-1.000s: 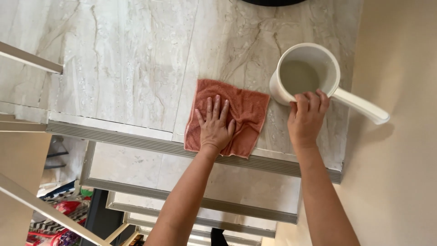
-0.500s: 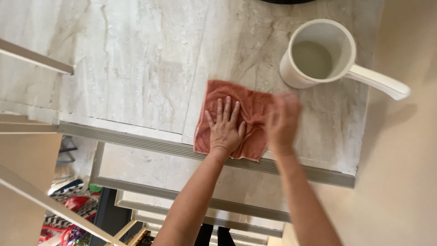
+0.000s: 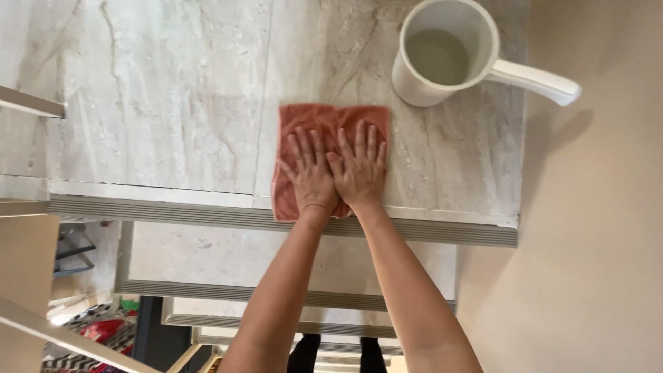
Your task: The person uses a damp cloth to wipe down marble stairs and then continues to clean the adjacent floor tiles, occasionally moving a water scoop.
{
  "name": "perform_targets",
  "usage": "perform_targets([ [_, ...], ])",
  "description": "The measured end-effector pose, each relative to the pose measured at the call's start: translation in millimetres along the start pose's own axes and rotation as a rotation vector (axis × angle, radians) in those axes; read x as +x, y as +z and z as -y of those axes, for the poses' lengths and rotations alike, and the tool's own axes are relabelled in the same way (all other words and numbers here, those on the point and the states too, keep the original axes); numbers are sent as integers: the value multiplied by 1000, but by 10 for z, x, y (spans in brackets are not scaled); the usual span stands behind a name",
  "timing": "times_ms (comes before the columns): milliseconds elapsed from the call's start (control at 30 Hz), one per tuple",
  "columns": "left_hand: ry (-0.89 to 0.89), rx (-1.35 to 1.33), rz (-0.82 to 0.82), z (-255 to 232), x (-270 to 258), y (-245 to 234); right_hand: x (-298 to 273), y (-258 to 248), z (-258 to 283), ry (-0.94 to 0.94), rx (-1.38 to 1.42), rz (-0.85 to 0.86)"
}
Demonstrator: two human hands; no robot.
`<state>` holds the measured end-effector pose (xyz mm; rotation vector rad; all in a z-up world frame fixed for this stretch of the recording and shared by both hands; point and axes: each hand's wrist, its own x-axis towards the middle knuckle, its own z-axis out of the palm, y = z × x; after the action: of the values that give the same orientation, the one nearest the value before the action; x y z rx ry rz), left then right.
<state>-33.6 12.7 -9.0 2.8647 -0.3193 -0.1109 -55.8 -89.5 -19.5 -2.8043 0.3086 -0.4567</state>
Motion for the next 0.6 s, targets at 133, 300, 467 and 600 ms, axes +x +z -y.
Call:
perform_targets([
  [133,-30,-15,-10,-109,-133,-7,-129,13,-272,-108,52,9],
  [300,84,-29,-22,-672,-354,176,-355,-373,-933,-188,-14,50],
  [467,246,-132,88,-1453,-490,241,-667,-806,-1915,-84,-12,91],
  [600,304,-130,195,-1755,-454,241,-598,-885,-2348,26,-184,109],
])
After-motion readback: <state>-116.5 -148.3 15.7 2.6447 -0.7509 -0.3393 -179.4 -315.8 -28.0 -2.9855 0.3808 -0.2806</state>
